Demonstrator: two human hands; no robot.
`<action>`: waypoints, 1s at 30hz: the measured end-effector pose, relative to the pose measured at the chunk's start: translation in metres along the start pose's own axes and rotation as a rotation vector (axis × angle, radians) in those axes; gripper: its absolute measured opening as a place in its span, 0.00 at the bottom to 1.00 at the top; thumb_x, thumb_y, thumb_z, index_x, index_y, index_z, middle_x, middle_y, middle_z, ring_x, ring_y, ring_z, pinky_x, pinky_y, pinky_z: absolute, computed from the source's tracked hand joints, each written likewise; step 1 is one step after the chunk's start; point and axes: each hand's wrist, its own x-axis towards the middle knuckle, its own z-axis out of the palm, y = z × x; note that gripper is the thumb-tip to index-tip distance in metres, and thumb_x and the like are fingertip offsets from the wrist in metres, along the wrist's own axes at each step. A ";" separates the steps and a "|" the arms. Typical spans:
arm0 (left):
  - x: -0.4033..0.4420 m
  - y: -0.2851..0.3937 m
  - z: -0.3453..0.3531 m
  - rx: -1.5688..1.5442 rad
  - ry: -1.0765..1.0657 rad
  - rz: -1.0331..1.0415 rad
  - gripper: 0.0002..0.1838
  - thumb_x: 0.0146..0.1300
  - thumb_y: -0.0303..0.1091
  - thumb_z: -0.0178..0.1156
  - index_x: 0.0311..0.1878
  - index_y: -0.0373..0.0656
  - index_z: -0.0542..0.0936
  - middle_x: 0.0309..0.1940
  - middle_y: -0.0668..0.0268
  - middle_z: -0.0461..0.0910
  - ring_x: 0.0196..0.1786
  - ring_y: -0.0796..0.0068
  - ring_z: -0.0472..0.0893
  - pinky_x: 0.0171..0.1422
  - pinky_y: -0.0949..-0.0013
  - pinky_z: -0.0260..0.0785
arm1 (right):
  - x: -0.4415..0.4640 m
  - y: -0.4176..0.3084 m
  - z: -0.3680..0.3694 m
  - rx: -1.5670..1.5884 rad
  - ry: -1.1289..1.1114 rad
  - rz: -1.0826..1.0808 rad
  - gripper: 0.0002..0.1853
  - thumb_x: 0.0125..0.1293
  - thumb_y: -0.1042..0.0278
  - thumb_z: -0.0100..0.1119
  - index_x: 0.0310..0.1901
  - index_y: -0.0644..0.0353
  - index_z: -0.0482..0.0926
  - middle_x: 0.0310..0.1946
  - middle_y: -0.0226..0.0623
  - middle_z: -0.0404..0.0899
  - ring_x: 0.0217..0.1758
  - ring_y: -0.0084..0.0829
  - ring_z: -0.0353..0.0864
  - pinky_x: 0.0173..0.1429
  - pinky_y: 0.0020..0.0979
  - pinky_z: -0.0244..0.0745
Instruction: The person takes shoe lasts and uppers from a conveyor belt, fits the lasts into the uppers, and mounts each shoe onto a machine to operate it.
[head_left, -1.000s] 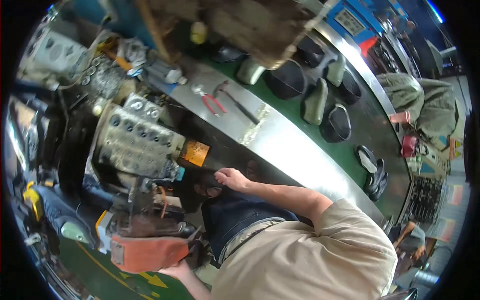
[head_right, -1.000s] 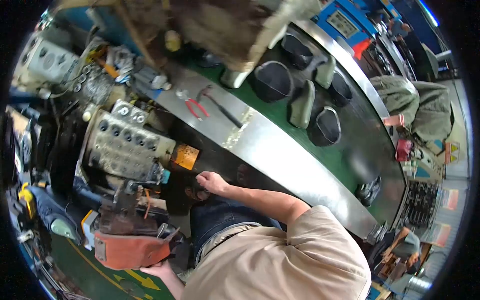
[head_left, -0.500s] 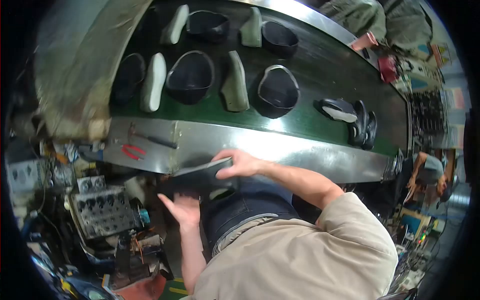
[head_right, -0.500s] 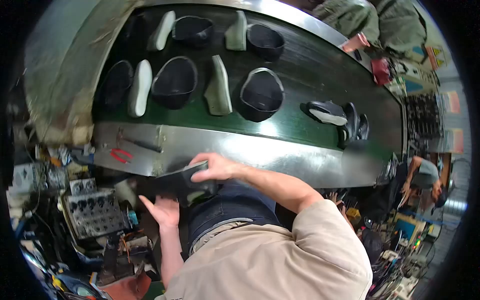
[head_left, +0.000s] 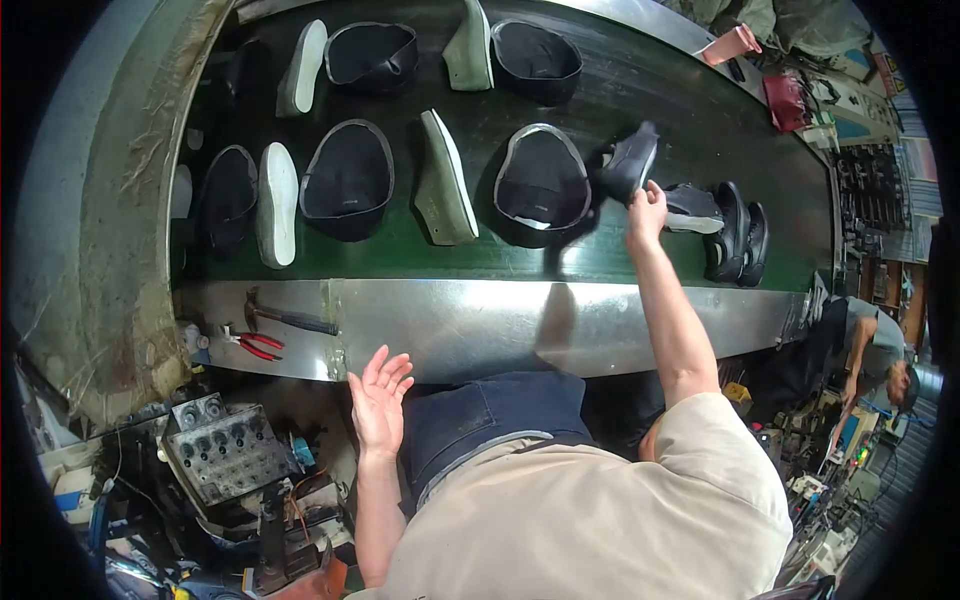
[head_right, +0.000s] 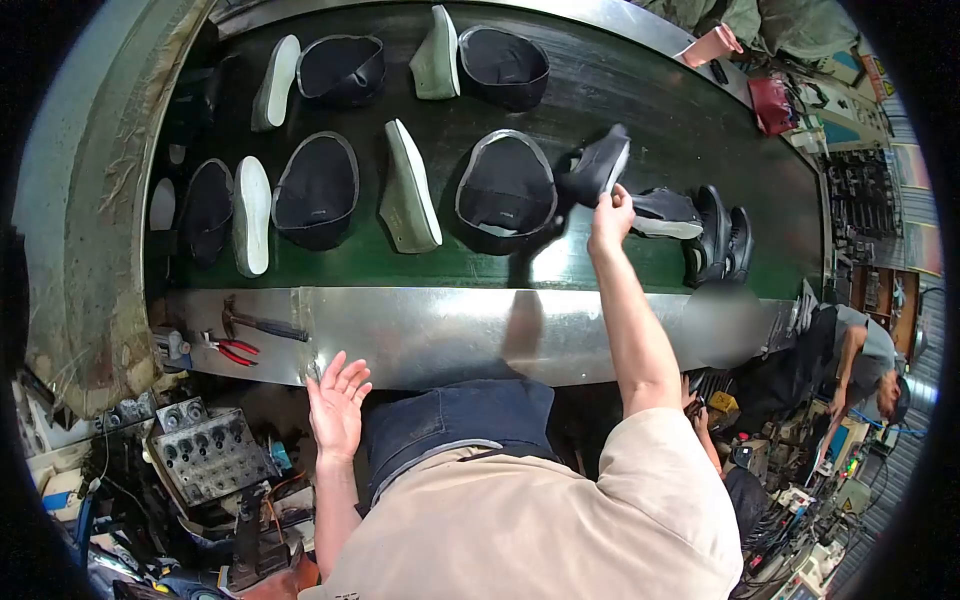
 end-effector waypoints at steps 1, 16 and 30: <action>0.003 0.001 0.001 0.039 0.001 -0.003 0.37 0.76 0.61 0.29 0.71 0.38 0.64 0.58 0.54 0.76 0.60 0.64 0.74 0.64 0.62 0.64 | -0.028 -0.025 0.012 -0.418 0.153 -0.249 0.25 0.63 0.63 0.65 0.59 0.65 0.73 0.48 0.44 0.74 0.53 0.38 0.74 0.59 0.36 0.70; 0.051 0.038 0.106 1.125 -0.375 0.527 0.30 0.56 0.32 0.71 0.62 0.37 0.74 0.60 0.54 0.73 0.64 0.59 0.71 0.69 0.60 0.62 | -0.243 -0.199 0.096 -0.677 -1.581 -0.901 0.15 0.70 0.55 0.56 0.33 0.59 0.73 0.21 0.42 0.77 0.28 0.47 0.82 0.31 0.46 0.77; -0.077 0.071 -0.017 -0.123 0.092 0.033 0.23 0.63 0.29 0.65 0.60 0.34 0.74 0.54 0.59 0.80 0.55 0.66 0.80 0.65 0.63 0.70 | -0.114 -0.045 0.318 -0.957 -0.687 -0.234 0.40 0.52 0.46 0.70 0.63 0.59 0.68 0.55 0.55 0.78 0.60 0.51 0.78 0.63 0.43 0.73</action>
